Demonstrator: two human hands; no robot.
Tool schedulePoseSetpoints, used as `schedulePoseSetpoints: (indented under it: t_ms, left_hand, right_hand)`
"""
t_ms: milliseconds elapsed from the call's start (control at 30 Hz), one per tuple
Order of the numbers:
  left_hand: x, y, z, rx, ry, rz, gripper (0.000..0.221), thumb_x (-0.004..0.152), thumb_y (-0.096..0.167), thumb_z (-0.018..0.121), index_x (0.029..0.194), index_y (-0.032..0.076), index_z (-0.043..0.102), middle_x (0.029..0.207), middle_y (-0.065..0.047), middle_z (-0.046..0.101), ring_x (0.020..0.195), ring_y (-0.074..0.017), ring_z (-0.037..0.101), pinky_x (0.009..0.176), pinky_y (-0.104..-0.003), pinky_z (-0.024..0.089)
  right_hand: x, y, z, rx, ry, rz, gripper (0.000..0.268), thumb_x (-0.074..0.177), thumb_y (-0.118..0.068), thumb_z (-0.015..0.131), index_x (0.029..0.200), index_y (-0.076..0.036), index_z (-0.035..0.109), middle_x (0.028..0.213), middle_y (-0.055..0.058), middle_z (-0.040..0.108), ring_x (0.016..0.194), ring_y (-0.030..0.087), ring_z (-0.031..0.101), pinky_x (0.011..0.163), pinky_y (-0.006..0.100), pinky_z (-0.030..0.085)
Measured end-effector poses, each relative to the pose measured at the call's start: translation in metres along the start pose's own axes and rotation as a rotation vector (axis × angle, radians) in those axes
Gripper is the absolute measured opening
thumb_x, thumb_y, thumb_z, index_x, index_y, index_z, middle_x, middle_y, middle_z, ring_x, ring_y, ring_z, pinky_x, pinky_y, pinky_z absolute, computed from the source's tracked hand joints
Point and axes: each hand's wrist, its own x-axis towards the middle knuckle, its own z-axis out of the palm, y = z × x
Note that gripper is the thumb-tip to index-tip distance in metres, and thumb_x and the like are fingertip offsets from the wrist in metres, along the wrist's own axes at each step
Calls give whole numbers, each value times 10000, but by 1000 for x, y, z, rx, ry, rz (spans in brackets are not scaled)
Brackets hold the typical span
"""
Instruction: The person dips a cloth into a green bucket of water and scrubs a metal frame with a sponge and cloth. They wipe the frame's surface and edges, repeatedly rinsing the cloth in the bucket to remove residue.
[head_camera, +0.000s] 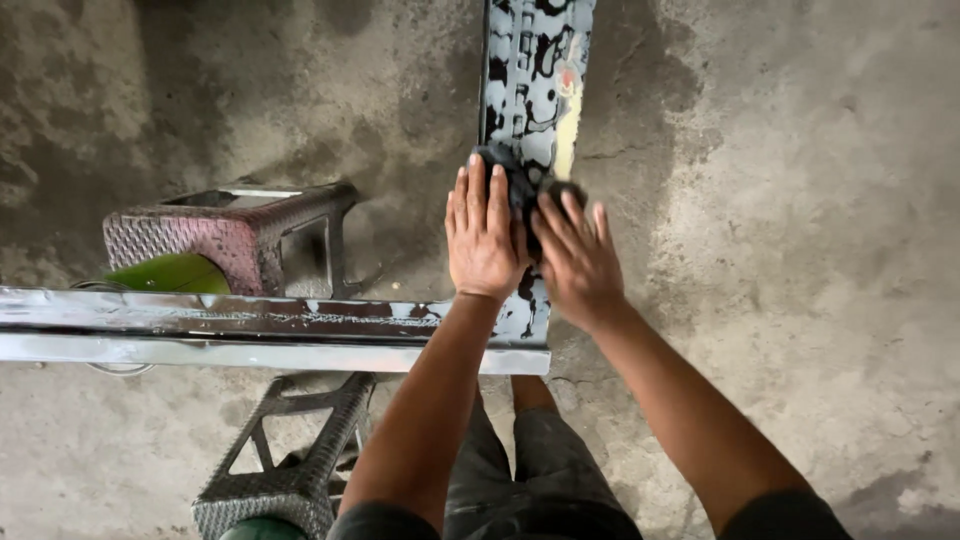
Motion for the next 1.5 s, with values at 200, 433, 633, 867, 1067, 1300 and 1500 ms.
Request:
schedulePoseSetpoints:
  t_ms: [200,433,633,867,1067,1300,1500]
  left_hand:
    - [-3,1,-4,-20,-7,9,664,985,276,527,1586,40,370,1668,-233,306,1536,-442,332,1272,-556,265]
    - [-4,2,0,-13,21,16,673,980,272,538,1588,43,364,1668,-233,310,1522,-439,358,1267,-544,283]
    - [-4,3,-2,-12,9,19,652,998,278,544,1582,43,376,1665,-235,312,1495,-446,380,1239,-534,312]
    - [-6,5,-1,-18,18,17,662,994,270,548,1589,47,365,1674,-222,309,1497,-432,394,1229,-529,335]
    - [-4,2,-2,-4,18,13,668,987,269,550,1587,43,362,1666,-233,301,1478,-446,392,1200,-543,336]
    - [-5,6,-2,-29,49,26,659,984,267,554,1579,43,381,1664,-226,319,1482,-434,411,1220,-531,346]
    - [-4,4,-2,-23,48,20,659,984,277,554,1575,34,394,1665,-235,318,1478,-437,412,1212,-530,346]
  right_hand:
    - [72,40,7,-21,220,-86,568,1064,-160,646,1571,-16,433,1695,133,315,1572,361,267,1265,674,175]
    - [35,14,7,-8,295,-41,461,1113,-91,617,1541,-39,455,1701,109,331,1589,343,273,1288,672,180]
    - [24,25,14,36,93,-15,474,946,-8,615,1404,-86,520,1640,119,421,1542,317,328,1248,657,230]
    - [78,50,7,57,430,-73,374,1155,-68,596,1507,-46,471,1666,167,393,1561,382,323,1294,654,232]
    - [-4,8,12,181,136,11,384,998,-67,586,1368,-44,485,1603,201,425,1487,455,379,1137,657,335]
    - [97,49,-3,91,352,-81,385,1131,-83,603,1503,-35,519,1682,129,360,1569,378,306,1273,664,226]
    - [20,3,18,230,363,-20,403,1076,8,558,1472,-38,498,1691,155,352,1601,425,277,1310,553,307]
